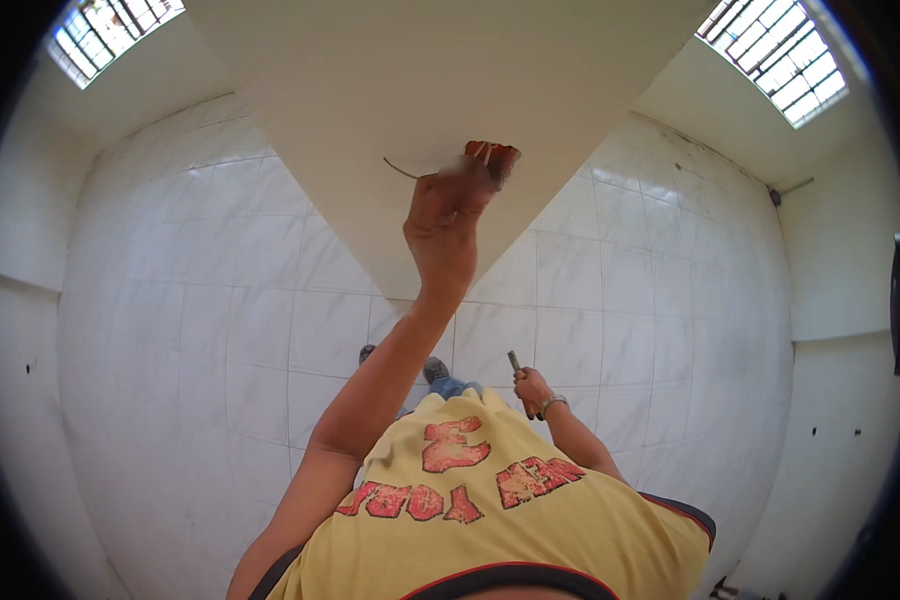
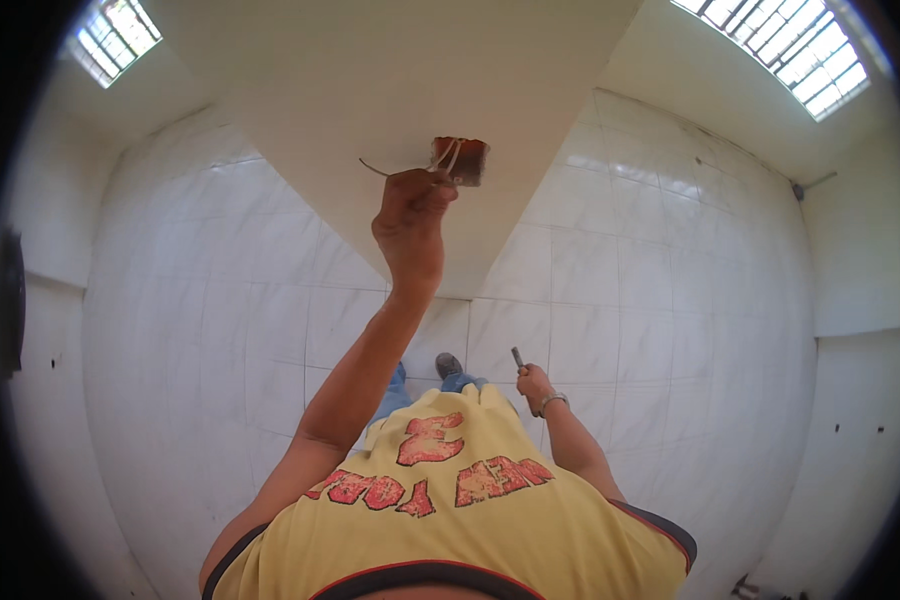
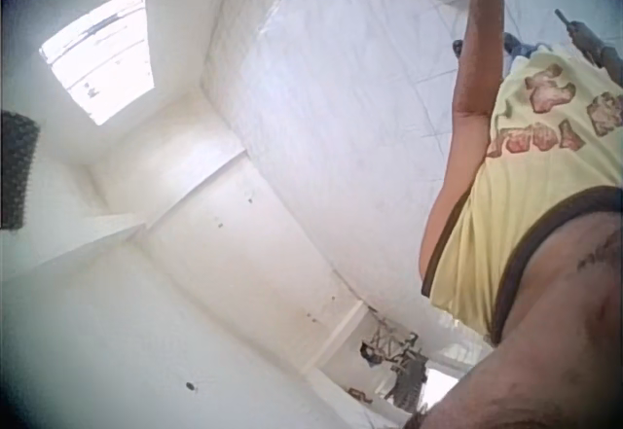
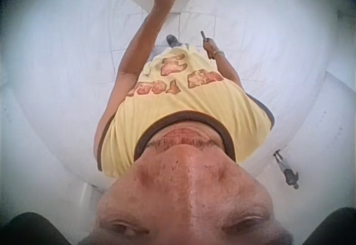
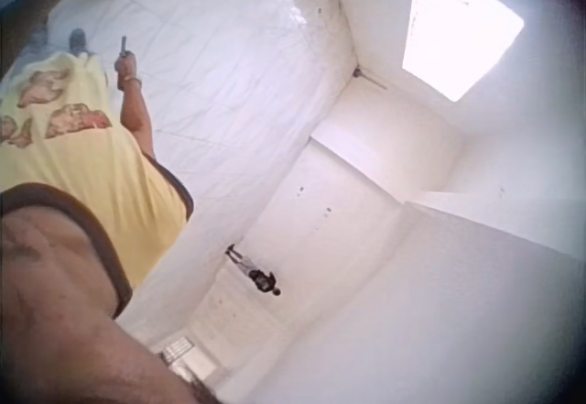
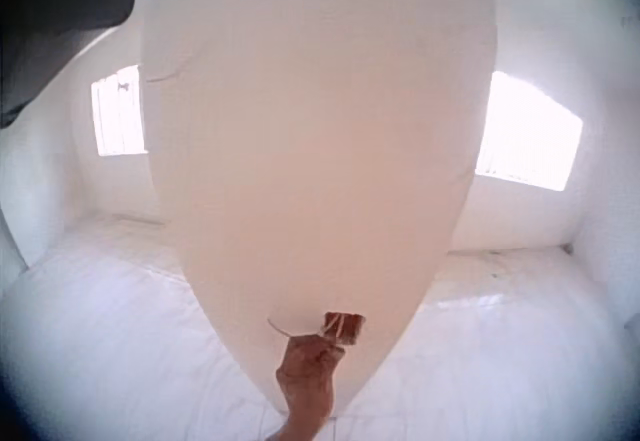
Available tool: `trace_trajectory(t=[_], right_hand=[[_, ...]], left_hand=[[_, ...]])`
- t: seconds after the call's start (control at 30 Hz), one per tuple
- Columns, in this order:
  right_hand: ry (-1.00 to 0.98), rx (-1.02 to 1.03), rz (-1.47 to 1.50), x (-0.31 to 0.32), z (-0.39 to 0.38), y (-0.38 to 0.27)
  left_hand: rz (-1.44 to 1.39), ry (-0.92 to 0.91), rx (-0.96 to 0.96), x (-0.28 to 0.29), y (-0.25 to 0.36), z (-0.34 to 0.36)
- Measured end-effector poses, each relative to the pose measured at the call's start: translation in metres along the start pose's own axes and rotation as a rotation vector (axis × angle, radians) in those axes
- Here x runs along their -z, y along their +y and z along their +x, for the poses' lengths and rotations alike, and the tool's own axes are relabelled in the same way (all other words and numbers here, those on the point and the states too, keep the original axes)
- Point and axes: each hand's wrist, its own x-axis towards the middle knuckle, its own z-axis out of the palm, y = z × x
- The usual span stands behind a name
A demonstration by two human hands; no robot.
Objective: The person strips the ends of wires extending from an electrical box in a wall using pliers.
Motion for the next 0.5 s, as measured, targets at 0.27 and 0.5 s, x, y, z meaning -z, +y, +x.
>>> trace_trajectory(t=[0.27,0.5], right_hand=[[0.17,-0.306,0.22,-0.049,-0.101,0.021],[0.347,-0.312,0.572,-0.198,-0.149,0.06]], left_hand=[[0.092,-0.48,-0.291,0.017,0.002,0.042],[0.187,-0.736,-0.251,0.01,0.02,0.06]])
